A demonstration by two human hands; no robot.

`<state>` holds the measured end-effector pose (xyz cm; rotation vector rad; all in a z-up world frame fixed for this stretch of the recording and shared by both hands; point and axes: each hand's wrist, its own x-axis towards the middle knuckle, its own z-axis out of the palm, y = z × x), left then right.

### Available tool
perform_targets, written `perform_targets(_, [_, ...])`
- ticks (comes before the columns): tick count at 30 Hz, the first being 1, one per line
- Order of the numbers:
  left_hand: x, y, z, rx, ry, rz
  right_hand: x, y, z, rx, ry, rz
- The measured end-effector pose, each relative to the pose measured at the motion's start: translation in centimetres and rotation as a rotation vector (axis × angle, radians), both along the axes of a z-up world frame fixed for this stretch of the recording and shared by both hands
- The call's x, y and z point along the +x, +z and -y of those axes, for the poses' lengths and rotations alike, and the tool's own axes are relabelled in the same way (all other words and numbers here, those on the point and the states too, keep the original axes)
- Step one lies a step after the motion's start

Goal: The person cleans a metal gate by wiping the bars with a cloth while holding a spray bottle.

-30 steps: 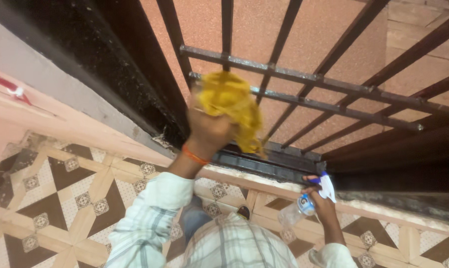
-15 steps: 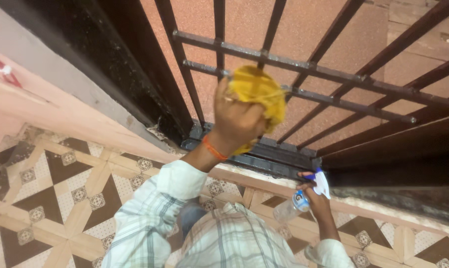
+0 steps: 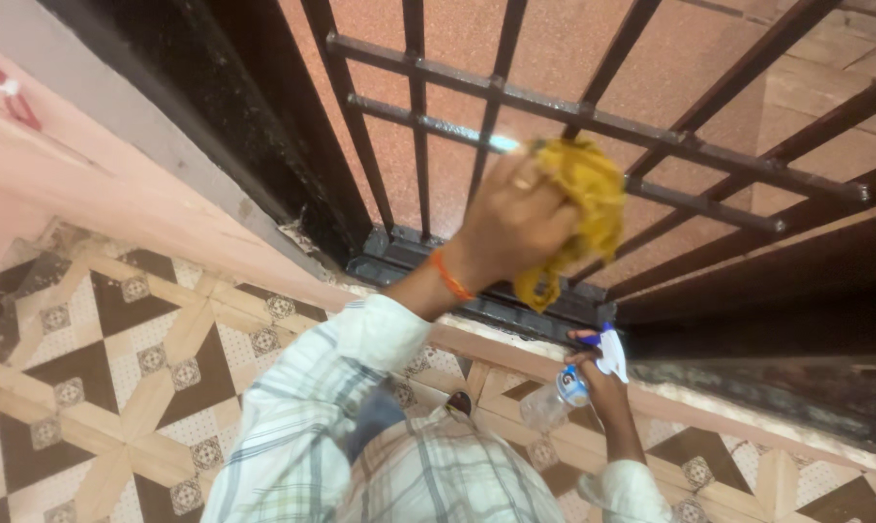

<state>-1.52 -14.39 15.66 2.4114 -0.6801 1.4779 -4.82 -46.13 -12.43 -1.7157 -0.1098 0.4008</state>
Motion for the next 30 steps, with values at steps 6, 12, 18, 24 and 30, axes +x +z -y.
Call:
perform_targets(6, [-2.9, -0.6, -7.5, -0.02, 0.331, 0.062, -0.3, 1.9, -0.6, 0.014, -0.014, -0.064])
perform_targets(12, [-2.5, -0.7, -6.7, -0.105, 0.34, 0.009, -0.2, 1.4, -0.4, -0.027, -0.001, -0.053])
perform_targets(18, [-0.1, -0.8, 1.6, -0.14, 0.062, -0.035, -0.2, 0.9, -0.3, -0.034, -0.007, -0.02])
perform_targets(24, [0.1, -1.7, 2.2, -0.238, -0.093, 0.004, 0.2, -0.6, 0.4, -0.108, 0.0, 0.033])
perform_targets(30, [-3.4, -7.0, 0.5, -0.705, -0.235, -0.14, 0.3, -1.1, 0.3, -0.073, -0.002, 0.031])
